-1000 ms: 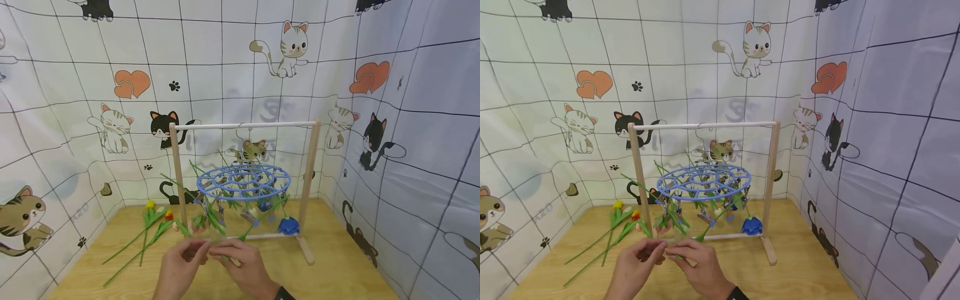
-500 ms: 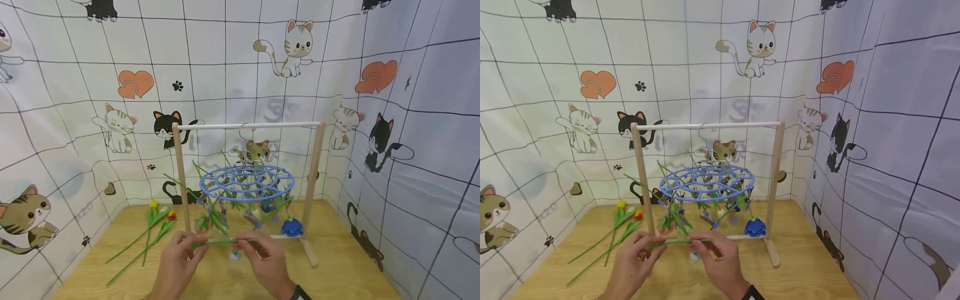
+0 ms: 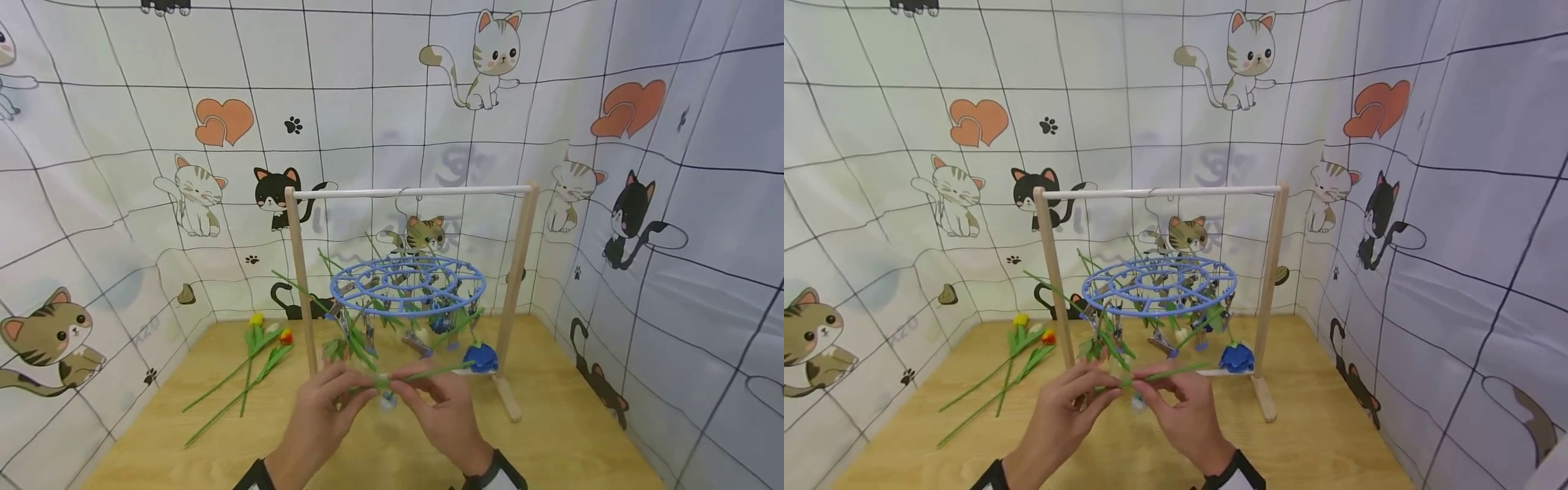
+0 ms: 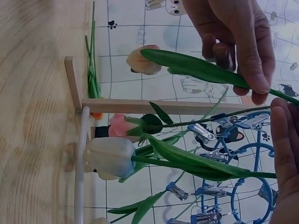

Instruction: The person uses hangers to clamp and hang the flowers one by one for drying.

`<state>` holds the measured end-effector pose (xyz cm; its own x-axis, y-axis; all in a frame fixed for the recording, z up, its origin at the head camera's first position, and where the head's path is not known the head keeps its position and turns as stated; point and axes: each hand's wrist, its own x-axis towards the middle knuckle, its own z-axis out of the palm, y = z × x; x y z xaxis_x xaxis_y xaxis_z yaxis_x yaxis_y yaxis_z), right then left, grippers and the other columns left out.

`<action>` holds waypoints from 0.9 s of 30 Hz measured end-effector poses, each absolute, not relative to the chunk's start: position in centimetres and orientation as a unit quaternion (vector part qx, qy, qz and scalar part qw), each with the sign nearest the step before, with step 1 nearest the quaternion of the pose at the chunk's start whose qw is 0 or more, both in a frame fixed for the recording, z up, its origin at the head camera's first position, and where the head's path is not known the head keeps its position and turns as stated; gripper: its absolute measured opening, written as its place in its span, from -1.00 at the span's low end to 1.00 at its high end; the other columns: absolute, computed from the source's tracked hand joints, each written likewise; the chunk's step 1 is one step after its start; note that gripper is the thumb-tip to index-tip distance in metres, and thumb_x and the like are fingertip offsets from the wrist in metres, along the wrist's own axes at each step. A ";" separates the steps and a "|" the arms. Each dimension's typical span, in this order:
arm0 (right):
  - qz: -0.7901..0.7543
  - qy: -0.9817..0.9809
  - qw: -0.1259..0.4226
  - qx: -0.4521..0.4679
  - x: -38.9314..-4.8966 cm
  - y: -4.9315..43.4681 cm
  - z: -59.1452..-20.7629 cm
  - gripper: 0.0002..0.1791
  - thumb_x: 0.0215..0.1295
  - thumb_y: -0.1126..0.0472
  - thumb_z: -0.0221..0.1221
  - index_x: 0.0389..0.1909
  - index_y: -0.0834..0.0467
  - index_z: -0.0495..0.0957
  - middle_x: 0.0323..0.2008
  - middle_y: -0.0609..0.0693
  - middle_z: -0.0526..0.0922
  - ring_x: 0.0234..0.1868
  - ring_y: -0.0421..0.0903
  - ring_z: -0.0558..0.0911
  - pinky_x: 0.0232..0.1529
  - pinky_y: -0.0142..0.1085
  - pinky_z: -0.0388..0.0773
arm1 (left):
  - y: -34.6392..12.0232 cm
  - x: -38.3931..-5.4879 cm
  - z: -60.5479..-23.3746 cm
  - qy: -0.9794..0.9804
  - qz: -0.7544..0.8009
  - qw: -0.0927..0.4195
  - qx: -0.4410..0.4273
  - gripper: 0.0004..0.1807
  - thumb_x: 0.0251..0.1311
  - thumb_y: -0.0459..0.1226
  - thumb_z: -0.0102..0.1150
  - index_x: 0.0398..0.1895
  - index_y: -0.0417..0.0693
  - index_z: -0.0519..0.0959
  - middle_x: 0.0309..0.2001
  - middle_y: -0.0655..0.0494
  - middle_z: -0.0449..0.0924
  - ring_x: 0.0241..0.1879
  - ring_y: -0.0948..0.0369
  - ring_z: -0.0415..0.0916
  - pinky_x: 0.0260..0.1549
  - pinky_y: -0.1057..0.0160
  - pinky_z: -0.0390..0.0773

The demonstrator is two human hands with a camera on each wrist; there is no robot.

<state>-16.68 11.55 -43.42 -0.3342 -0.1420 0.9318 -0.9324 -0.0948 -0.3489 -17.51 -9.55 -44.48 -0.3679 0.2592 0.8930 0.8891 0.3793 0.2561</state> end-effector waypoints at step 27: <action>0.565 -0.576 0.421 0.415 -17.8 17.1 -42.8 -0.72 0.19 0.74 0.11 -0.08 0.53 0.53 -0.23 0.32 0.63 -0.38 0.04 0.67 -0.37 -0.27 0.67 | -2.1 -16.4 -38.2 -0.682 -0.351 0.461 -0.446 -0.58 0.18 -0.44 0.37 0.11 -0.01 0.60 0.04 0.05 0.53 0.02 0.13 0.50 -0.01 0.30 0.54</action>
